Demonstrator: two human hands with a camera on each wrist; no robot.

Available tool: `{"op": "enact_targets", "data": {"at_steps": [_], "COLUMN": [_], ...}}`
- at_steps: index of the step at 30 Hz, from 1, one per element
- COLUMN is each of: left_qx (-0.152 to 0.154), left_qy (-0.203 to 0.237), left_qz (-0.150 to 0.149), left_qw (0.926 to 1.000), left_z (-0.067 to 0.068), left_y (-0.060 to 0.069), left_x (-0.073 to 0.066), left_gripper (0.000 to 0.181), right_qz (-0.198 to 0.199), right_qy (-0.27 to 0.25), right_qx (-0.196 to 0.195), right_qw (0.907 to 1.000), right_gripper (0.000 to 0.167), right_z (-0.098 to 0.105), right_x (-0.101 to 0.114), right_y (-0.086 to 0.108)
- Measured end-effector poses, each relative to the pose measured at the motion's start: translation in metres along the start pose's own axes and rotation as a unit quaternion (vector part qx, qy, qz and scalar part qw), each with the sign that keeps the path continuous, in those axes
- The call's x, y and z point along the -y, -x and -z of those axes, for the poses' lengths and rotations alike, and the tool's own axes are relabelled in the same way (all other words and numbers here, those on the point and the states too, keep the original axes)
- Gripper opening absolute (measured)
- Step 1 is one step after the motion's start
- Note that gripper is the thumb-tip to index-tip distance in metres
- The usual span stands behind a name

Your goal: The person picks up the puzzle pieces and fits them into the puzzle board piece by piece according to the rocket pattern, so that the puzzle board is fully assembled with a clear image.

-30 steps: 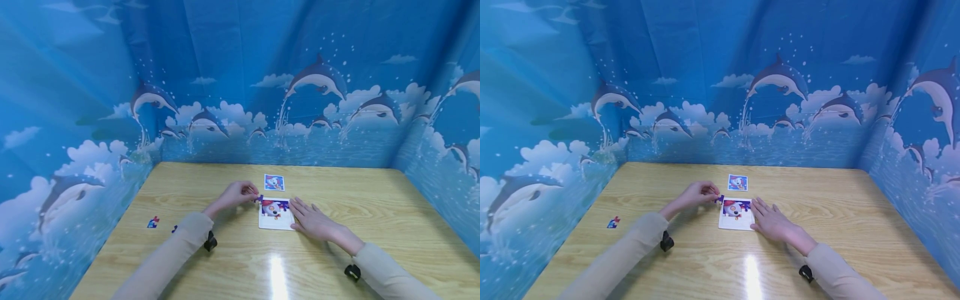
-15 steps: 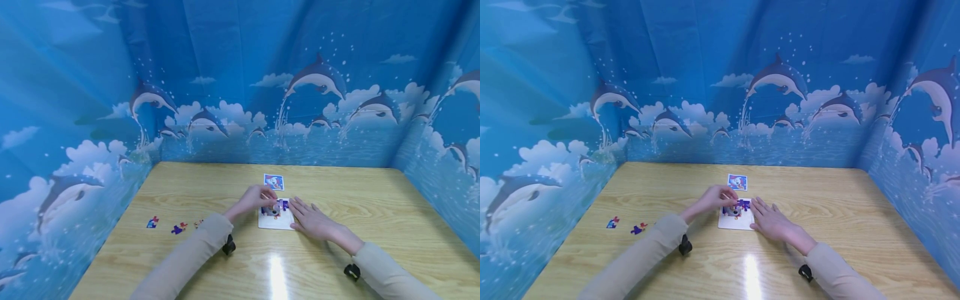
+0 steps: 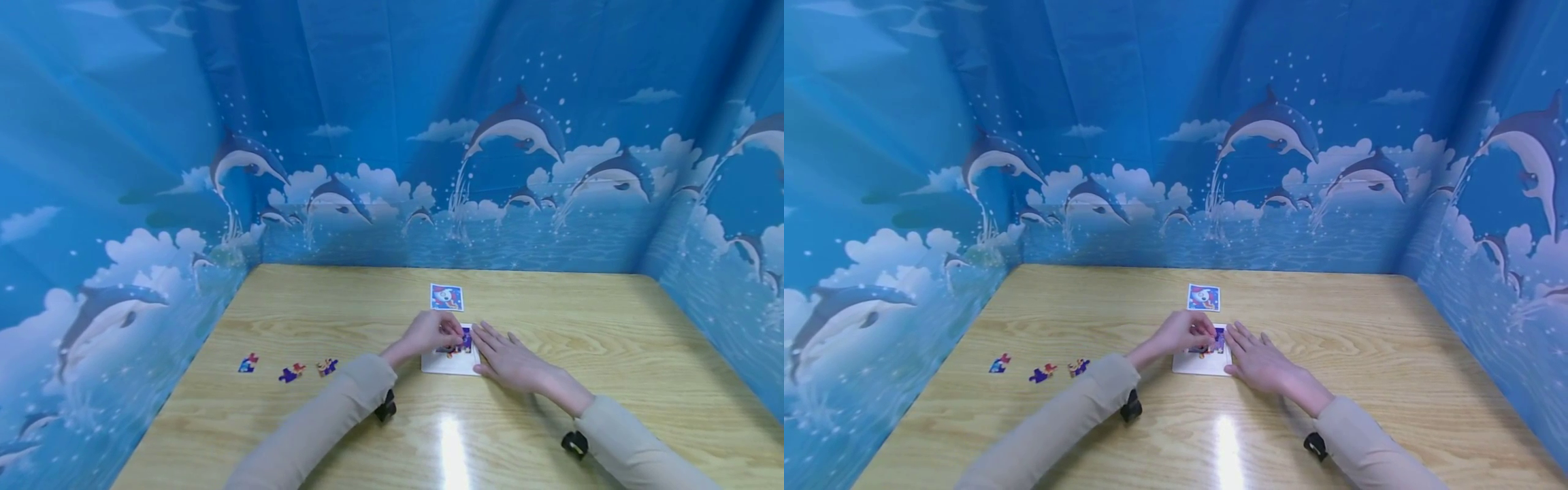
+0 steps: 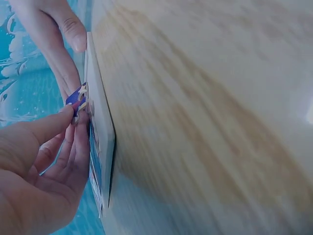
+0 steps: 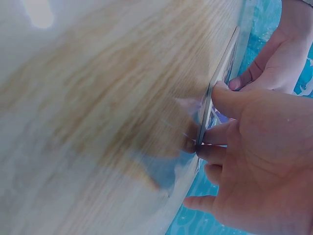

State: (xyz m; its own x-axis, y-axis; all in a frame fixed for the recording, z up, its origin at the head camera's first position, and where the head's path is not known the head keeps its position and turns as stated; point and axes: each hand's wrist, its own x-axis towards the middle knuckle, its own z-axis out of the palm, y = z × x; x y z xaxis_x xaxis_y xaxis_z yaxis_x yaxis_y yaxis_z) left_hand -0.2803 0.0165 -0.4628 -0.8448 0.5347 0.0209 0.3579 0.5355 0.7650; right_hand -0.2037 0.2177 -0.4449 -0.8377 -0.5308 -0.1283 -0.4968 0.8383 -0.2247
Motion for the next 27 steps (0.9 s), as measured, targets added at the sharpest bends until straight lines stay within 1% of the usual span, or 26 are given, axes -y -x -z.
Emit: {"op": "enact_targets", "data": {"at_steps": [4, 12, 17, 19, 24, 27], "left_qx": [-0.002, -0.009, -0.011, -0.01, -0.007, -0.009], "left_qy": [-0.022, -0.076, -0.106, -0.11, -0.1, -0.102], "left_qz": [-0.011, 0.003, 0.0, 0.0, 0.004, 0.007], "left_qw": [0.9997, 0.9971, 0.9943, 0.9939, 0.9949, 0.9947], "left_z": [-0.0013, -0.0035, -0.005, -0.0052, -0.0052, -0.0058], "left_y": [-0.0014, -0.0017, -0.0029, -0.0031, -0.0032, -0.0038], "left_x": [-0.0012, -0.0042, -0.0037, -0.0039, -0.0055, -0.0061], "left_gripper": [0.009, 0.011, 0.012, 0.013, 0.014, 0.015], "right_qz": [-0.001, -0.001, 0.001, 0.001, -0.005, -0.007], "right_qy": [0.0, -0.004, -0.008, -0.008, -0.008, -0.006], "right_qx": [0.0, 0.001, 0.001, 0.001, 0.003, 0.004], "right_qw": [1.0, 1.0, 1.0, 1.0, 1.0, 1.0], "right_gripper": [0.066, 0.066, 0.067, 0.067, 0.066, 0.066], "right_z": [0.0006, 0.0014, 0.0011, 0.0011, 0.001, 0.001], "right_x": [0.0008, 0.0015, 0.0009, 0.0009, 0.0012, 0.0018], "right_y": [0.0, -0.0001, 0.0002, 0.0001, -0.0002, -0.0002]}}
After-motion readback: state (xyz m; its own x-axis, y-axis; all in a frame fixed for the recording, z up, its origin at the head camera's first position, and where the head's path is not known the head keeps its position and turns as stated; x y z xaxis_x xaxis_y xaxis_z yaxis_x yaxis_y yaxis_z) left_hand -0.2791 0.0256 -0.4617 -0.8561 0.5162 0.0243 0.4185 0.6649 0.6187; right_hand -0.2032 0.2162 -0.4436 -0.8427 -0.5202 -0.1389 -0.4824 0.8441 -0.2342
